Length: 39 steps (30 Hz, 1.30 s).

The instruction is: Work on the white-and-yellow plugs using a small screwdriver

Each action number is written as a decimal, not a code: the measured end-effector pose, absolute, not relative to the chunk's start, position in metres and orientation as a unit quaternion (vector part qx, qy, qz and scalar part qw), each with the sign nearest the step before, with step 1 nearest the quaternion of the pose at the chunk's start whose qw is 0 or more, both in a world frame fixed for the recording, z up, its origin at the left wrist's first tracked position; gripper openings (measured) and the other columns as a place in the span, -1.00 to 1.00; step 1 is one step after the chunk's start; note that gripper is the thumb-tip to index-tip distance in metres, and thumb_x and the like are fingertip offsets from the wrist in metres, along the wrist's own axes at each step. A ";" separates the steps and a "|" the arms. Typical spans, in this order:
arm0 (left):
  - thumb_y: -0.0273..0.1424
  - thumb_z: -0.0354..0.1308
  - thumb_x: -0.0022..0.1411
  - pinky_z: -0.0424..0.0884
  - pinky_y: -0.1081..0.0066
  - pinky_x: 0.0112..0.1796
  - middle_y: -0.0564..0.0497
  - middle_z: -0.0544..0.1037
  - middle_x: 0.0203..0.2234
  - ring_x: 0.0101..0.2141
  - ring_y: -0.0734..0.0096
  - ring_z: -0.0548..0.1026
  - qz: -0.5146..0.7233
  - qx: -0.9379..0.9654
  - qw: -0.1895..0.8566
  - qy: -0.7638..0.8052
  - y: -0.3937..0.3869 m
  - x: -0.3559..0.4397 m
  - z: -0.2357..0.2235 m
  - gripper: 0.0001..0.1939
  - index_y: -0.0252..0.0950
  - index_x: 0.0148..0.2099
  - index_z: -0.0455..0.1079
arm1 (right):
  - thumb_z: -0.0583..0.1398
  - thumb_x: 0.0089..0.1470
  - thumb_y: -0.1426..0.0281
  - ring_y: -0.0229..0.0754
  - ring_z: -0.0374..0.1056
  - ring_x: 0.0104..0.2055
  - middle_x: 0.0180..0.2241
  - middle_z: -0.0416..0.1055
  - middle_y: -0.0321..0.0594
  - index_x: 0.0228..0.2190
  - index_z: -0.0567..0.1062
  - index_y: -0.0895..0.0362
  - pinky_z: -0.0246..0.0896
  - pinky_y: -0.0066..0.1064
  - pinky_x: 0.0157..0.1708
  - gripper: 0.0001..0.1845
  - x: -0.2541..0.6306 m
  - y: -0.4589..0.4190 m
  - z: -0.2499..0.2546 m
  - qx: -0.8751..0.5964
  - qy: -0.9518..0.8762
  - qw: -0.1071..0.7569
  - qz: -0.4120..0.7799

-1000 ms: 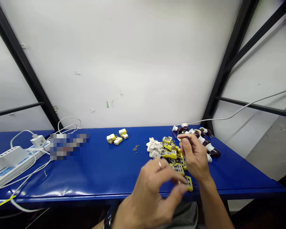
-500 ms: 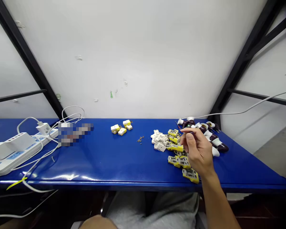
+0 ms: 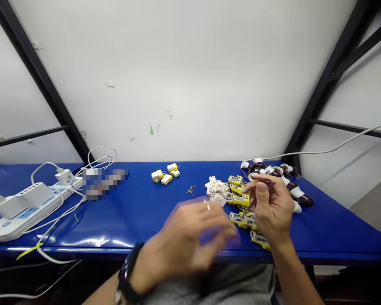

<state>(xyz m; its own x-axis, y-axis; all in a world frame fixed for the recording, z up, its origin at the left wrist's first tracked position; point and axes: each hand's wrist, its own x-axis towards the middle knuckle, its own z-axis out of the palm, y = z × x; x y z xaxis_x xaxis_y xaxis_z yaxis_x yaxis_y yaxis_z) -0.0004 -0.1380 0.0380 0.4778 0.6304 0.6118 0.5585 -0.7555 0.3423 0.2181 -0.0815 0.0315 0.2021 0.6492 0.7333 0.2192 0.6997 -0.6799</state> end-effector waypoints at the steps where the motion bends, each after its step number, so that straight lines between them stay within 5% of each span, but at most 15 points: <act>1: -0.30 0.06 0.43 0.53 0.27 -0.13 -0.06 0.58 -0.15 -0.18 0.25 0.57 0.353 0.845 0.025 0.402 -0.111 -0.010 0.038 -0.78 -0.11 0.03 0.47 | 0.16 0.32 0.20 -0.33 0.19 -0.65 -0.47 0.46 -0.30 -0.14 0.44 0.08 0.14 -0.49 -0.69 -0.78 0.217 -0.082 0.031 -0.352 -0.610 0.690 0.164; 5: -0.37 0.12 0.37 0.51 0.20 -0.13 -0.23 0.46 0.06 -0.03 0.05 0.50 0.181 0.750 -0.109 0.626 -0.033 -0.053 0.017 -0.59 -0.30 0.23 0.30 | 0.16 0.32 0.20 -0.34 0.27 -0.63 -0.43 0.46 -0.30 -0.15 0.45 0.07 0.27 -0.50 -0.67 -0.79 0.214 -0.082 0.029 -0.358 -0.612 0.679 0.189; 10: -0.32 0.12 0.37 0.45 0.09 -0.06 -0.36 0.41 0.12 0.08 -0.11 0.40 0.068 0.727 -0.144 0.668 -0.014 -0.075 -0.011 -0.63 -0.38 0.15 0.37 | 0.16 0.32 0.21 -0.33 0.30 -0.63 -0.43 0.46 -0.30 -0.15 0.45 0.07 0.29 -0.49 -0.64 -0.79 0.213 -0.079 0.025 -0.369 -0.615 0.666 0.202; 23: -0.42 0.07 0.34 0.42 0.31 -0.26 -0.16 0.57 -0.20 -0.18 0.10 0.57 0.153 0.736 -0.050 0.658 -0.002 -0.094 -0.009 -0.86 -0.26 -0.08 0.39 | 0.09 0.34 0.18 -0.21 0.43 -0.52 -0.42 0.49 -0.24 -0.22 0.42 0.08 0.31 -0.43 -0.57 -0.76 0.184 -0.072 0.026 -0.400 -0.655 0.595 0.238; 31: -0.47 0.22 0.03 0.43 0.39 -0.28 0.02 0.56 -0.33 -0.32 0.31 0.53 0.316 0.806 0.130 0.483 -0.010 -0.094 -0.014 -0.76 -0.24 -0.20 0.34 | 0.04 0.35 0.25 -0.24 0.38 -0.54 -0.47 0.45 -0.29 -0.34 0.36 0.07 0.25 -0.44 -0.48 -0.76 0.125 -0.020 0.051 -0.353 -0.759 0.505 0.210; 39: -0.46 0.24 -0.01 0.40 0.43 -0.41 0.06 0.53 -0.41 -0.45 0.41 0.45 0.361 0.801 0.196 0.435 -0.019 -0.083 -0.014 -0.77 -0.28 -0.23 0.36 | 0.02 0.35 0.24 -0.21 0.38 -0.51 -0.49 0.45 -0.28 -0.33 0.35 0.07 0.21 -0.44 -0.47 -0.76 0.093 -0.002 0.032 -0.325 -0.773 0.493 0.231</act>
